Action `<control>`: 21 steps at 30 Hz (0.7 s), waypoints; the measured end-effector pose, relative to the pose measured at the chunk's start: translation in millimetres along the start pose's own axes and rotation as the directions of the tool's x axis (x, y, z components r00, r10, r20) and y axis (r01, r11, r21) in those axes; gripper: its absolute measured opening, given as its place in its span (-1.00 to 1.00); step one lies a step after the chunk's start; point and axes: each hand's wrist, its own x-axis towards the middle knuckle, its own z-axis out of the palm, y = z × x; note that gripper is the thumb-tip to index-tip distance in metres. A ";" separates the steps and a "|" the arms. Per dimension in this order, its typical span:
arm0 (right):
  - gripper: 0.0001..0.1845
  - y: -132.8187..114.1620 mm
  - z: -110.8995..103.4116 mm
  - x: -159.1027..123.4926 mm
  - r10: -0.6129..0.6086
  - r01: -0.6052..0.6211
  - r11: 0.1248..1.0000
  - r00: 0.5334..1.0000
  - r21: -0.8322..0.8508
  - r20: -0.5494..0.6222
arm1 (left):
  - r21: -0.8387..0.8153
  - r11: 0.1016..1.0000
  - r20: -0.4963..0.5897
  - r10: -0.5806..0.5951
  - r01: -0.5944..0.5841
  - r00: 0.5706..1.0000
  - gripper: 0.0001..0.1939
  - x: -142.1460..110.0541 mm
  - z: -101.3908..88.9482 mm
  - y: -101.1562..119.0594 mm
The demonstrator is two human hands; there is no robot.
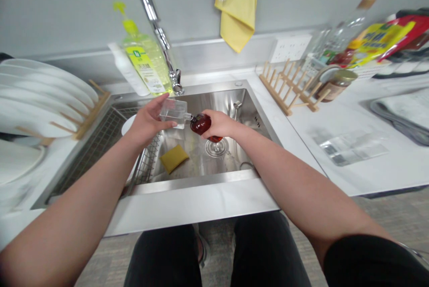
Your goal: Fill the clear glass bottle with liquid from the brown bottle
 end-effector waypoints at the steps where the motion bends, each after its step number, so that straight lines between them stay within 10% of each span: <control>1: -0.28 0.5 0.2 0.3 0.000 0.000 1.000 1.000 0.000 -0.003 | -0.002 1.000 0.000 0.001 -0.001 1.000 0.14 0.2 -0.3 0.4; 21: -0.34 -5.7 -1.2 -1.7 -0.006 0.005 1.000 1.000 0.010 0.013 | 0.012 1.000 -0.034 0.013 -0.012 0.999 -0.06 -2.7 3.8 10.2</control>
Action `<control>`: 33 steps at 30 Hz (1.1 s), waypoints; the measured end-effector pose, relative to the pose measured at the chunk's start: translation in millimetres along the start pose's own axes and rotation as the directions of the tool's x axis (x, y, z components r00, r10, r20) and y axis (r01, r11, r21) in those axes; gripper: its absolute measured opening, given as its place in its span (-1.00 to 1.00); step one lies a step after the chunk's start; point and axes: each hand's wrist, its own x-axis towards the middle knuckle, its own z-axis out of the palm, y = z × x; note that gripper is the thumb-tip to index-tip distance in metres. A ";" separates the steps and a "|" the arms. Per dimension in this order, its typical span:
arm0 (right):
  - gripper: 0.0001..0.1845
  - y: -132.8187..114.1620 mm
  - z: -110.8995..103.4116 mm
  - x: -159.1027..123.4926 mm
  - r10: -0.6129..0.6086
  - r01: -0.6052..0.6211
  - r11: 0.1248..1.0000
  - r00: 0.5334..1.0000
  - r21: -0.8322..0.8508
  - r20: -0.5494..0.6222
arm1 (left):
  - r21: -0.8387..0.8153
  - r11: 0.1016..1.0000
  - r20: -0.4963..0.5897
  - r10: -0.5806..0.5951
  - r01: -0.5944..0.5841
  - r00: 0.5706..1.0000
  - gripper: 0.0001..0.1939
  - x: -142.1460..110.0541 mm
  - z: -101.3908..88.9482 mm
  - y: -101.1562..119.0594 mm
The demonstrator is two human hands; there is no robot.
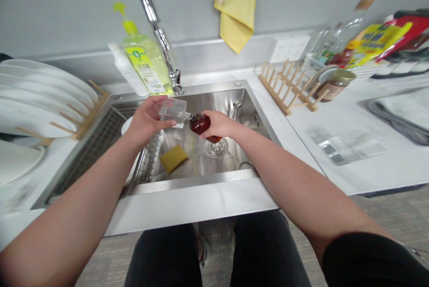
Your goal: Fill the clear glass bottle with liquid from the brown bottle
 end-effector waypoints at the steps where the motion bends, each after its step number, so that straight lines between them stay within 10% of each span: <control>1: -0.35 -0.8 -0.1 -0.2 0.000 0.000 1.000 1.000 -0.005 0.000 | 0.001 1.000 -0.002 0.001 -0.001 1.000 -0.06 0.1 -0.1 -0.2; 33: -0.34 2.6 2.7 1.7 -0.010 0.010 0.999 1.000 -0.032 0.007 | 0.017 0.999 -0.002 0.029 -0.029 1.000 -0.05 -0.3 -1.4 -0.5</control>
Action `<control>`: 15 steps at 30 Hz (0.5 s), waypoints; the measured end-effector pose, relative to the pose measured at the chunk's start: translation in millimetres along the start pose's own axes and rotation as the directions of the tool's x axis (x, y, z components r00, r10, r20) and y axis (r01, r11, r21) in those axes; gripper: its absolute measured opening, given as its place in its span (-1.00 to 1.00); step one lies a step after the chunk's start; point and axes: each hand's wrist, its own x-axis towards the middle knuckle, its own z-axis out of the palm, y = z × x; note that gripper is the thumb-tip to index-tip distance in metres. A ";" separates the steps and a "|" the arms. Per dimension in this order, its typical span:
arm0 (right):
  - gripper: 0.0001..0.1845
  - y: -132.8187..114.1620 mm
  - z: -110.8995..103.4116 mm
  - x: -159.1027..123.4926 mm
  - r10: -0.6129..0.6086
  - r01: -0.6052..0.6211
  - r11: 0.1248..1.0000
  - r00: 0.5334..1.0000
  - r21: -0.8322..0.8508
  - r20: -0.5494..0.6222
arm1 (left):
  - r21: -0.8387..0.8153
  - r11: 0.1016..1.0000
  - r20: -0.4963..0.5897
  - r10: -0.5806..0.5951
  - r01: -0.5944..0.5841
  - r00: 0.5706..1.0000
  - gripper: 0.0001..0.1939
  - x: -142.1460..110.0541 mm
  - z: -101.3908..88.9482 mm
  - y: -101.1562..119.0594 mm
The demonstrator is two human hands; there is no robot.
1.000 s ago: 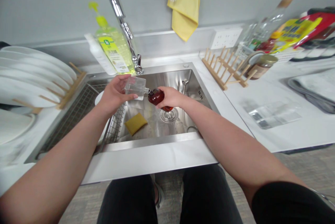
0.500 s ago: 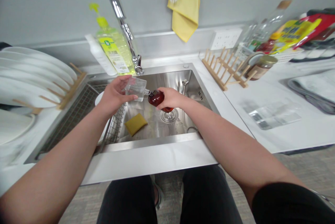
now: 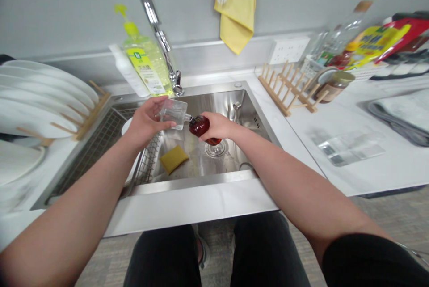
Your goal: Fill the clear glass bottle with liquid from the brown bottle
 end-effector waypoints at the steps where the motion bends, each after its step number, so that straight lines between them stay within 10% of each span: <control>1: -0.34 0.3 0.2 0.2 -0.001 0.001 1.000 1.000 0.000 0.003 | 0.001 1.000 0.003 0.001 -0.001 1.000 -0.05 0.0 -0.1 -0.1; 15: -0.34 -5.3 0.2 -0.7 -0.003 0.003 1.000 1.000 0.016 0.007 | -0.014 1.000 -0.007 -0.013 0.013 1.000 -0.04 0.7 1.0 1.9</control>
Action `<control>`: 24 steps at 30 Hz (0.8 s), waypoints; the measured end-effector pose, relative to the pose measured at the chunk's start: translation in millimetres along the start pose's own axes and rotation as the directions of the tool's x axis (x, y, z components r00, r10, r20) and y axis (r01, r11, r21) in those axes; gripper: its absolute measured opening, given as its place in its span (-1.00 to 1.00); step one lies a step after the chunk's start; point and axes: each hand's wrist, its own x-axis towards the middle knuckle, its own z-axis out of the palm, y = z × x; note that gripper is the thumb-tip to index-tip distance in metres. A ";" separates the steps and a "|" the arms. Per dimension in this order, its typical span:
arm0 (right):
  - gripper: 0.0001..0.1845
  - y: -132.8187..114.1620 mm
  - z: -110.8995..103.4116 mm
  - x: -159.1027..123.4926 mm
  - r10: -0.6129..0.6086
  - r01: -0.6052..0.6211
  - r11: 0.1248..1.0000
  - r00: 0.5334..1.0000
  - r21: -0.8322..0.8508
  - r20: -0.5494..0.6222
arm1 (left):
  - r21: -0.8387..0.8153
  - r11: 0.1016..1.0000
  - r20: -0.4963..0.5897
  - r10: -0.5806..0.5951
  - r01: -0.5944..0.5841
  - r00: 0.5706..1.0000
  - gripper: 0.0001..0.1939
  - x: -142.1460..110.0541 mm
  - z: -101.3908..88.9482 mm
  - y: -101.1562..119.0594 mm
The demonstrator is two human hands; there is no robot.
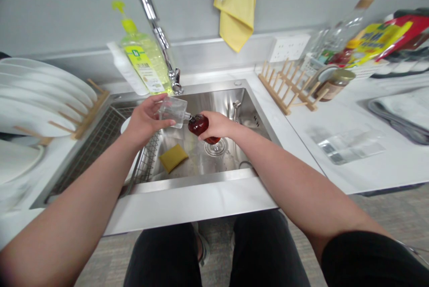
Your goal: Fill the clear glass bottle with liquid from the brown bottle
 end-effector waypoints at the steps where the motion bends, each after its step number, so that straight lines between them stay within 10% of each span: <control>1: -0.34 -0.5 0.0 0.0 0.000 0.000 1.000 1.000 -0.003 0.001 | -0.003 1.000 0.001 0.001 -0.001 1.000 -0.03 0.0 0.0 -0.1; 24: -0.32 -0.8 3.4 -1.5 0.004 -0.007 0.995 1.000 0.098 0.024 | 0.004 0.999 0.007 0.050 -0.050 0.999 -0.04 -2.0 1.2 1.8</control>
